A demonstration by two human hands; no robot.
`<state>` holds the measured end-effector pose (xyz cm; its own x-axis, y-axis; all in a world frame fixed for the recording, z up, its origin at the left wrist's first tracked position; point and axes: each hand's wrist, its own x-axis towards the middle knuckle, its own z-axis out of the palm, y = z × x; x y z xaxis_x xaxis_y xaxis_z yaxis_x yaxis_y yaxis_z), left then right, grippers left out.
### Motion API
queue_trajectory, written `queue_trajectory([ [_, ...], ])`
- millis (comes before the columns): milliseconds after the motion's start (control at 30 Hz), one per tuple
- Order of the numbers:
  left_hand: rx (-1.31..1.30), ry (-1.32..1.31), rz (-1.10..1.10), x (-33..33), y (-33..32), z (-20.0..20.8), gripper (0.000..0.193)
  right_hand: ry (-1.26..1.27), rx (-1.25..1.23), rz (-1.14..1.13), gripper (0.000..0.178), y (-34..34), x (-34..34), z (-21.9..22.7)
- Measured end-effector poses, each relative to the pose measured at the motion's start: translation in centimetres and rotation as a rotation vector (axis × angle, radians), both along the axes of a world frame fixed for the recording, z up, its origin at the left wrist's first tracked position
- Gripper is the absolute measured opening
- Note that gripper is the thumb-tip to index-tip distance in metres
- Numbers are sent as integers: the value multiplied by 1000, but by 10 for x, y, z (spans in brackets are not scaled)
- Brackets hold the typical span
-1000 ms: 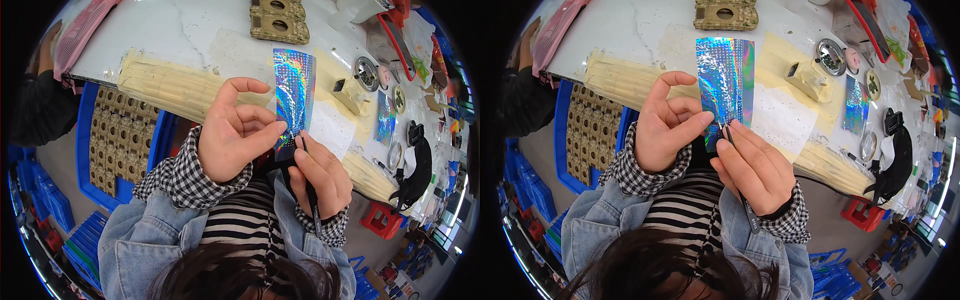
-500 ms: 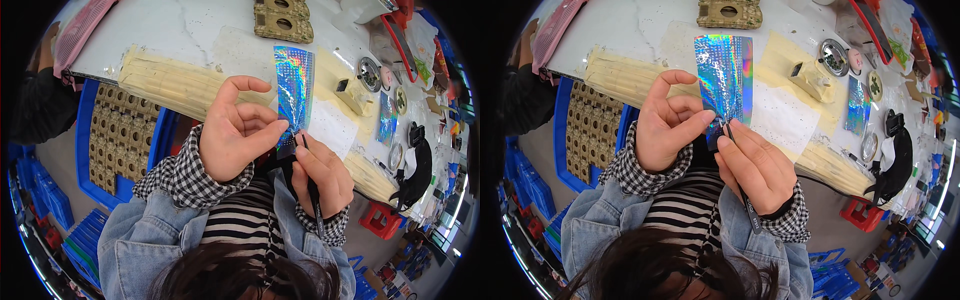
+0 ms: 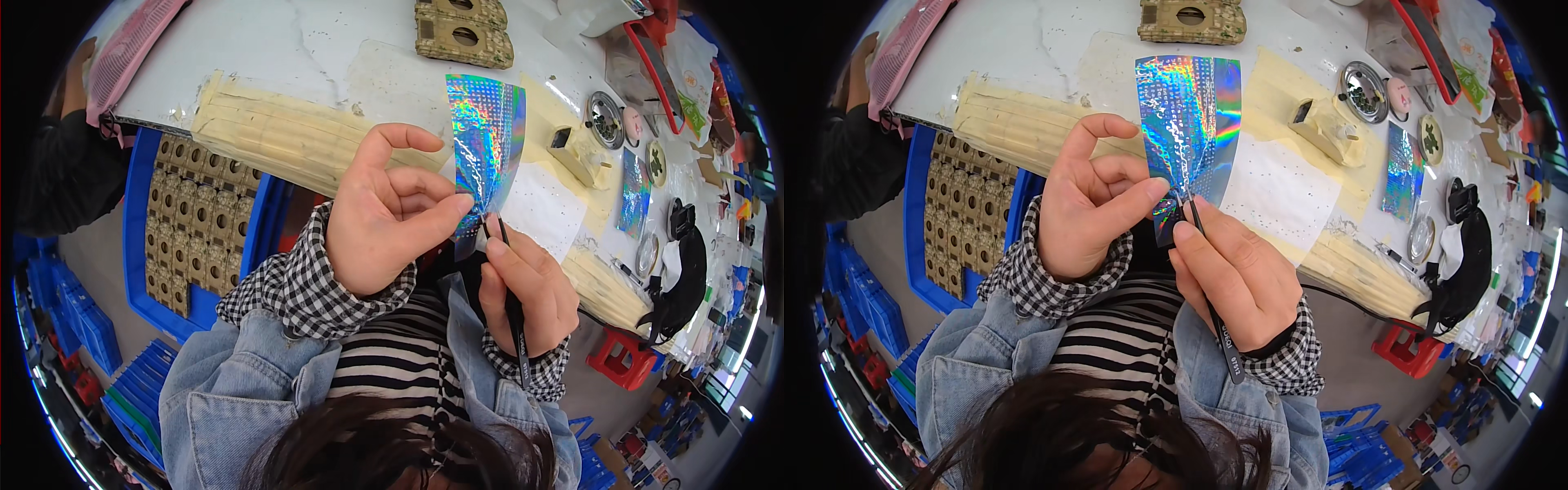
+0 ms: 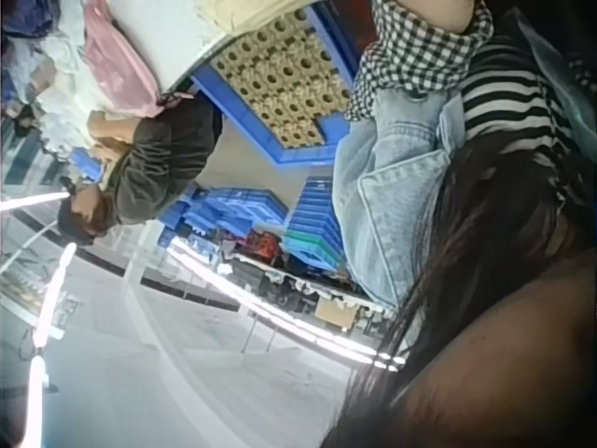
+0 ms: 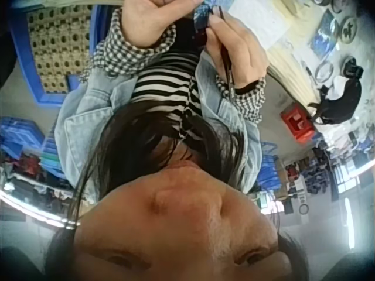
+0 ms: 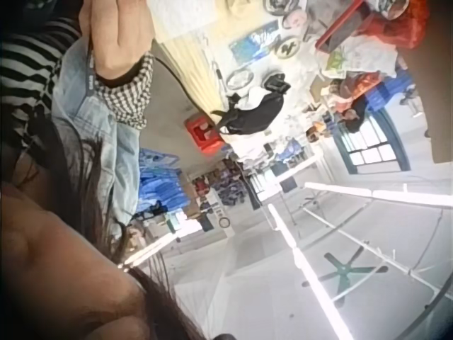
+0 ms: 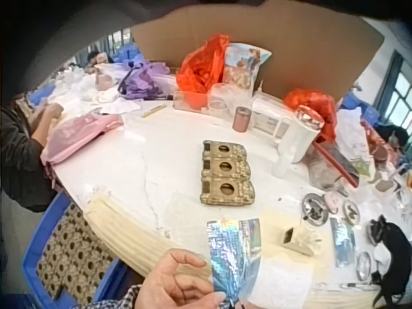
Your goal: Assembling or inspecting small holographic components using tweezers at a workbench.
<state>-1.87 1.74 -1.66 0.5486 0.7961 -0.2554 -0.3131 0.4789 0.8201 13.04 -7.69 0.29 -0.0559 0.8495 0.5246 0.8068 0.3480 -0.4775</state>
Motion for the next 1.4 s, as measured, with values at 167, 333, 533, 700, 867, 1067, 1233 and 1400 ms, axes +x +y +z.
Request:
queue_trajectory([
  [167, 0, -1, 1, -1, 0, 0, 49, 12, 0, 2, 31, 2, -1, 1],
  [333, 4, -18, 11, -1, 0, -1, 49, 25, -17, 4, 29, 4, -2, 4],
  [533, 10, -21, 14, -1, -1, -2, 48, 34, -33, 12, 29, 4, -2, 4],
  [700, -59, -58, -7, -1, 2, -6, 48, -2, 1, 12, 29, 4, -3, 1],
  [867, -178, -87, -23, 0, 2, -6, 47, -11, 25, 12, 30, 3, -4, -2],
  [1067, -160, -106, -10, 0, 2, -7, 48, -1, 19, 16, 31, 2, -4, -1],
  [1233, -101, -81, 2, -1, 1, -7, 48, -6, -3, 20, 30, 3, -4, 2],
  [1400, -79, -62, 14, -2, 0, -6, 48, 14, 18, 18, 31, 4, -5, 1],
])
